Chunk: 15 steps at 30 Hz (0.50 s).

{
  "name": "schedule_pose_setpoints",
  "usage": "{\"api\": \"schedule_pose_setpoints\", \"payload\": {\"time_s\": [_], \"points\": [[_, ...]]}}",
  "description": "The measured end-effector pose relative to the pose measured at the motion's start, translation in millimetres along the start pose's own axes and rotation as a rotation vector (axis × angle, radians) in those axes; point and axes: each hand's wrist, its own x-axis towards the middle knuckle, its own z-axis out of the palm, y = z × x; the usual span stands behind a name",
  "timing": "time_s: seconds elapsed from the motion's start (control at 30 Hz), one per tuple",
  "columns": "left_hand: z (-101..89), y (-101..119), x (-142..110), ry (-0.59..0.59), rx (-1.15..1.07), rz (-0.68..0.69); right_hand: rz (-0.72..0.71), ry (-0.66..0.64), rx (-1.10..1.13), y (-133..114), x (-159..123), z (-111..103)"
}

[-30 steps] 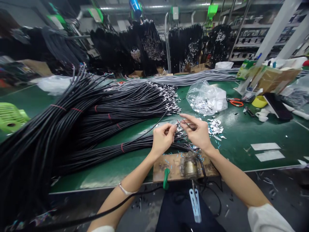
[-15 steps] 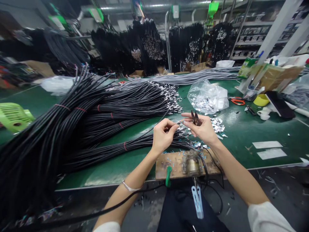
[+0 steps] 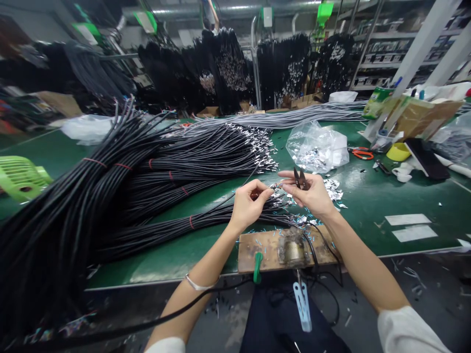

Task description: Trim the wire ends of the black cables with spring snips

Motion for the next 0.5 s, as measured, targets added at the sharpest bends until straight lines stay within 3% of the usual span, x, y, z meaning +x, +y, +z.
{"api": "schedule_pose_setpoints", "payload": {"time_s": [0.23,0.5], "points": [[3.9,2.0,-3.9,0.046,0.073,0.039,-0.071,0.065,-0.088,4.7,3.7,0.9],[8.2,0.8,-7.2,0.155,-0.039,0.035,-0.033,-0.013,-0.165,-4.7,0.1,2.3]]}}
